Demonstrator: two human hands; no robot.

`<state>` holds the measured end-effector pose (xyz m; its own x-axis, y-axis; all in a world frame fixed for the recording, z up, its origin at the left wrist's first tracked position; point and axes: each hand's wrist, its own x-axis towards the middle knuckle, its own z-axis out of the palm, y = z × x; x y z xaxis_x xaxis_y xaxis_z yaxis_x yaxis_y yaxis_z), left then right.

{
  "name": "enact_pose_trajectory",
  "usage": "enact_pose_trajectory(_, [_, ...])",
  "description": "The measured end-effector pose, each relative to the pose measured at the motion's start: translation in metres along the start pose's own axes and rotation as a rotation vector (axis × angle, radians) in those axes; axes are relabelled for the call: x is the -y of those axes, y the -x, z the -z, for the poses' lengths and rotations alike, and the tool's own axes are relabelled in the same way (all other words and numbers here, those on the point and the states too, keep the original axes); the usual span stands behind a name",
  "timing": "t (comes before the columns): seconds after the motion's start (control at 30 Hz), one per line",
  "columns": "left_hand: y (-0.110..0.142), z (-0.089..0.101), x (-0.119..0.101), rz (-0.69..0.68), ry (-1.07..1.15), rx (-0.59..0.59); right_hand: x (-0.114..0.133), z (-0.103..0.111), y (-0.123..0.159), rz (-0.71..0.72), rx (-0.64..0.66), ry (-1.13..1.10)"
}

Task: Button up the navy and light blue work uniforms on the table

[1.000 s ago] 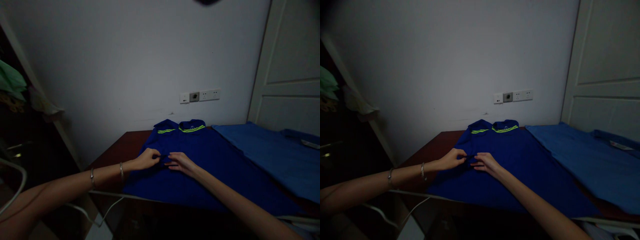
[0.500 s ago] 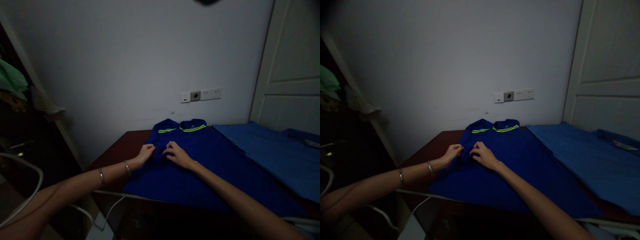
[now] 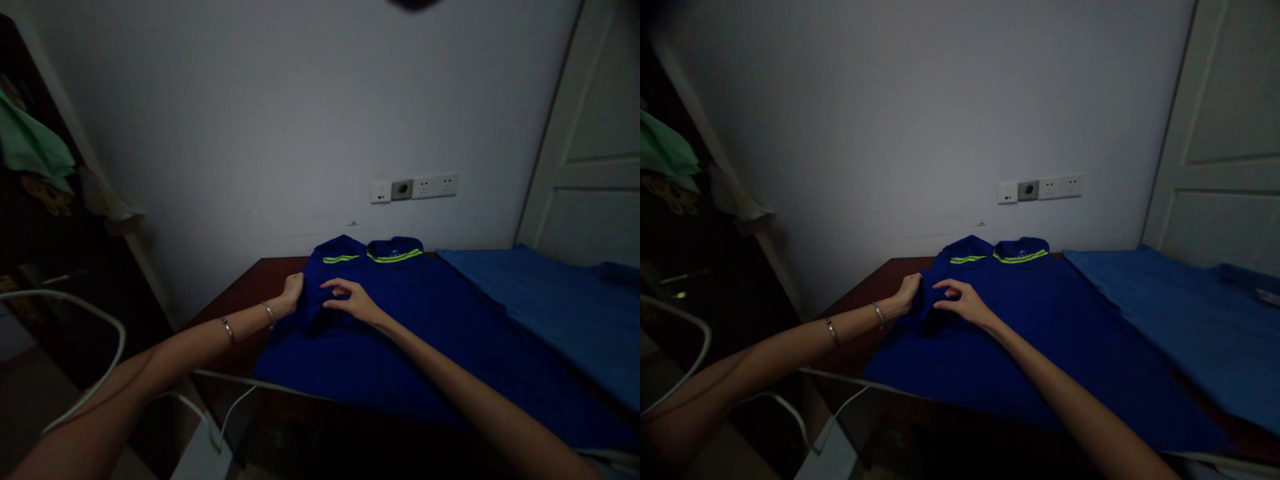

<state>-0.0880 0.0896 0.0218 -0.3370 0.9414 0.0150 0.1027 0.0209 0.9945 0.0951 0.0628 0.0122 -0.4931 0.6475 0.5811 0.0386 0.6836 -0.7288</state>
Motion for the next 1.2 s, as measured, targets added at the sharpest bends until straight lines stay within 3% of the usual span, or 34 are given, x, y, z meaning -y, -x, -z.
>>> enact_pose_trajectory(0.17, [-0.002, -0.001, 0.002, -0.008, -0.038, 0.07, -0.01, -0.005, -0.018, -0.038, -0.151, -0.103])
enact_pose_trajectory(0.3, [0.0, 0.005, 0.005, -0.058, -0.073, 0.087, -0.022, -0.006, -0.025, -0.023, -0.205, -0.039])
enact_pose_trajectory(0.4, [0.003, 0.01, 0.007, -0.108, -0.107, 0.104, -0.03, -0.007, -0.025, 0.024, -0.177, 0.045])
enact_pose_trajectory(0.67, [0.01, 0.017, 0.001, -0.276, -0.162, 0.102, -0.044, -0.006, -0.019, -0.058, 0.007, 0.11])
enact_pose_trajectory(0.97, [0.016, 0.012, 0.0, -0.331, -0.177, 0.146, -0.029, -0.003, -0.019, -0.06, 0.088, 0.222])
enact_pose_trajectory(1.2, [0.029, 0.006, -0.005, -0.337, -0.138, 0.197, -0.023, -0.009, -0.018, 0.031, -0.053, 0.252])
